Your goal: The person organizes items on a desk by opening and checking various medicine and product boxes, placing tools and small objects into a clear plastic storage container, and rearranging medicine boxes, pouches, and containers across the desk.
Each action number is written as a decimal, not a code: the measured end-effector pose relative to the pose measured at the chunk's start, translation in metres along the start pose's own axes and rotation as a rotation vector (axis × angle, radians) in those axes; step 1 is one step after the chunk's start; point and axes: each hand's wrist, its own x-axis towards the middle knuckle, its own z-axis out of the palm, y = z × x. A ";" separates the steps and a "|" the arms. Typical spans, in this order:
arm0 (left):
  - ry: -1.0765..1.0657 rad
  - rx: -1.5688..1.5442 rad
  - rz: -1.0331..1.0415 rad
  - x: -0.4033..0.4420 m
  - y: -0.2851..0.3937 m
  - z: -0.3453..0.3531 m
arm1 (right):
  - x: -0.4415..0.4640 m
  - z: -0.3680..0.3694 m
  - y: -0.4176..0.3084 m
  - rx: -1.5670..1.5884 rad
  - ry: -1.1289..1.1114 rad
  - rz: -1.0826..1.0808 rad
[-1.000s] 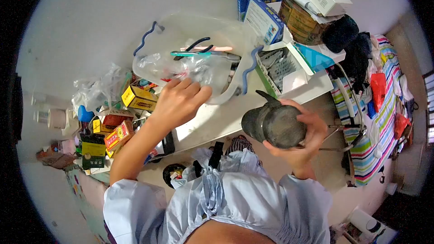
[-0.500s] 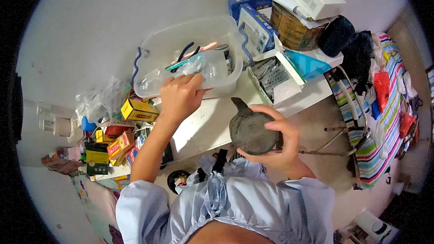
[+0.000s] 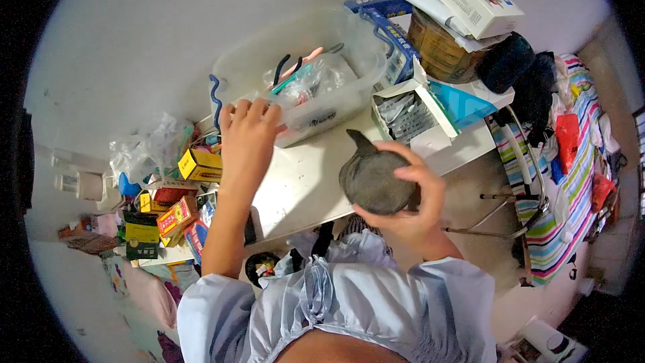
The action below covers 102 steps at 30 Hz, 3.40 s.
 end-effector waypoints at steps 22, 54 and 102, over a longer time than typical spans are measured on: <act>0.308 -0.570 -0.182 -0.045 0.021 -0.008 | 0.043 0.012 0.017 -0.260 -0.148 0.297; 0.071 -0.917 -0.225 -0.048 0.084 0.043 | 0.004 -0.073 0.010 -0.734 0.362 0.403; 0.596 -1.093 -0.430 -0.054 0.060 0.009 | 0.254 0.053 0.068 -0.144 -0.188 -0.039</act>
